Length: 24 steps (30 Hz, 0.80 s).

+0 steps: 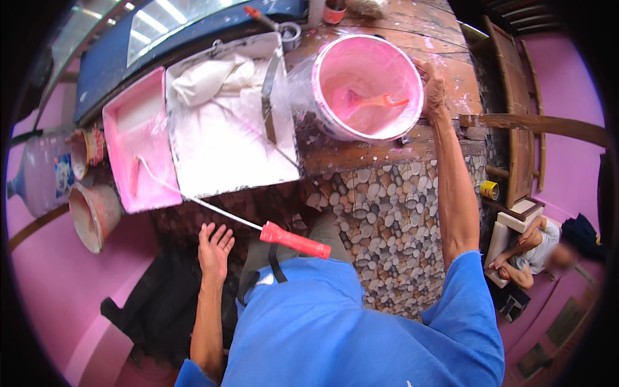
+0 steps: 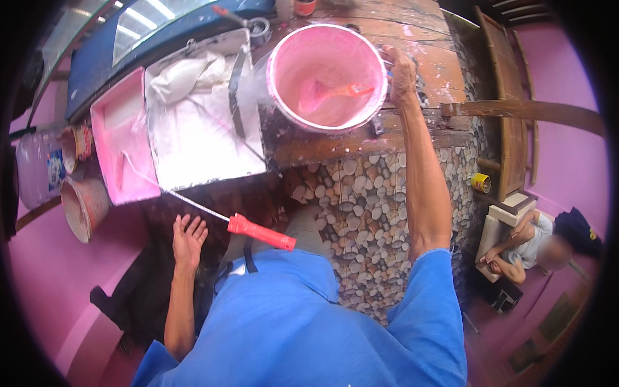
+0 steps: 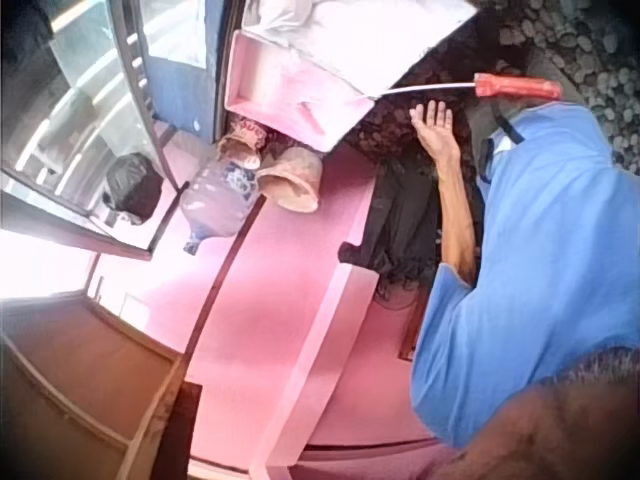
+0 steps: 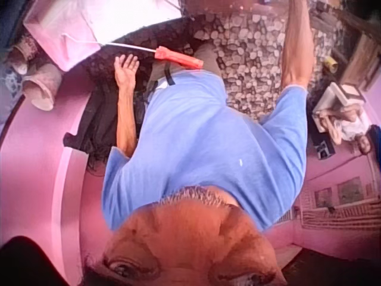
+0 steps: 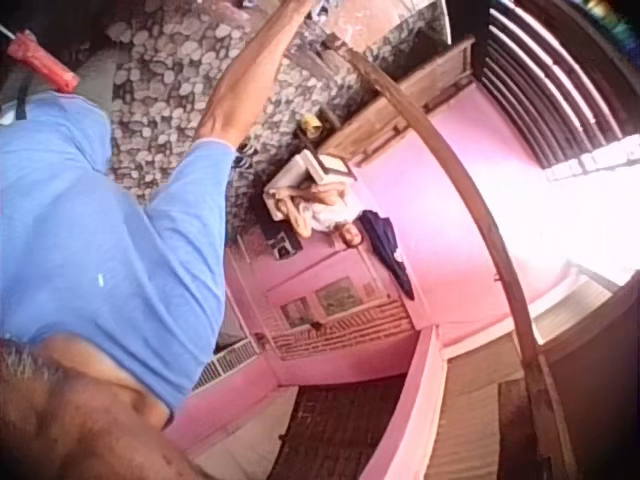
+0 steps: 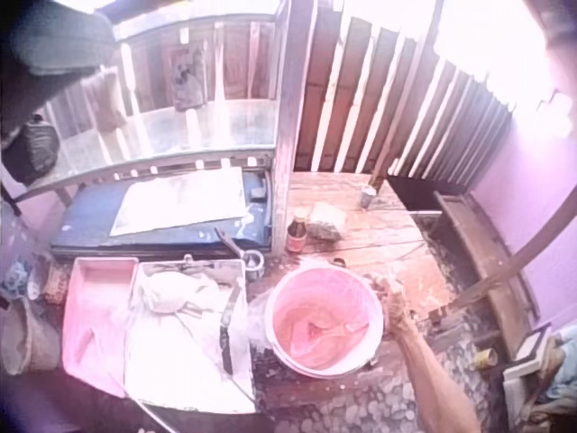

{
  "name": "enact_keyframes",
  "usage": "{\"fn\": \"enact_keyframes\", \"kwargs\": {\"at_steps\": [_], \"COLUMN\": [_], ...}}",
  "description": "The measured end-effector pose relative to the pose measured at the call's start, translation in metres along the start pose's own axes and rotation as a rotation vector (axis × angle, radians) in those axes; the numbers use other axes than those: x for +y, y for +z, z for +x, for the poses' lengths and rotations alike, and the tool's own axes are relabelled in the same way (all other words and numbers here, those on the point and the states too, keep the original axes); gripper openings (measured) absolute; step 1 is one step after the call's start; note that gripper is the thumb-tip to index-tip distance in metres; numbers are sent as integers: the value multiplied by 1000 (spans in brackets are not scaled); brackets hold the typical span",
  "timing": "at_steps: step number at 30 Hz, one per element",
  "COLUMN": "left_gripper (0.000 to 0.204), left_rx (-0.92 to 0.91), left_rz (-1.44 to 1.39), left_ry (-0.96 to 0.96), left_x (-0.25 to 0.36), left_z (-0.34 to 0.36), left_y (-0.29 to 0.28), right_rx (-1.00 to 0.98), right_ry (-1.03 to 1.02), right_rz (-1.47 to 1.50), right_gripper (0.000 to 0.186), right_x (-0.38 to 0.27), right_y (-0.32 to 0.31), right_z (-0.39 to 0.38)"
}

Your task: The person mixes a substance into pink paint in a bucket, then pours the pink paint into a tray and uses a roller to spread it.

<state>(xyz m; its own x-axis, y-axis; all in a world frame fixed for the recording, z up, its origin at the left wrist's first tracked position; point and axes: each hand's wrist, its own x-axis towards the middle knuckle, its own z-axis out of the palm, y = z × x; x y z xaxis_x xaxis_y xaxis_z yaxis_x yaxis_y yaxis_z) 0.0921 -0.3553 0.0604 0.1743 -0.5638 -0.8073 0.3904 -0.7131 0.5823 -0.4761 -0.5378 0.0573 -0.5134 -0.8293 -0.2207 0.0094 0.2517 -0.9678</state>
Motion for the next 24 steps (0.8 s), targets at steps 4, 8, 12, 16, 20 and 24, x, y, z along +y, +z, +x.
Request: {"fn": "enact_keyframes", "kwargs": {"at_steps": [4, 8, 12, 16, 20, 24], "left_gripper": [57, 43, 37, 32, 35, 30], "left_rx": [66, 304, 488, 570, 566, 634], "left_rz": [111, 275, 284, 170, 70, 185], "left_ry": [17, 0, -60, -107, 34, 383], "left_x": [-20, -65, -139, -185, -178, -116], "left_z": [7, 22, -8, -39, -61, -83], "left_y": [-27, -70, -97, -81, -61, -13], "right_rx": [97, -172, -391, -317, -412, -492], "right_ry": [-248, -392, -205, -666, -539, -442], "right_rz": [-763, -1172, -1067, -1090, -1183, -1027], "right_gripper": [52, 67, 69, 62, 56, 52], "right_x": [-5, 28, 10, 45, 45, 26], "right_y": [-14, -45, -29, -48, -64, -74], "right_z": [11, 67, 53, 34, 39, 48]}}
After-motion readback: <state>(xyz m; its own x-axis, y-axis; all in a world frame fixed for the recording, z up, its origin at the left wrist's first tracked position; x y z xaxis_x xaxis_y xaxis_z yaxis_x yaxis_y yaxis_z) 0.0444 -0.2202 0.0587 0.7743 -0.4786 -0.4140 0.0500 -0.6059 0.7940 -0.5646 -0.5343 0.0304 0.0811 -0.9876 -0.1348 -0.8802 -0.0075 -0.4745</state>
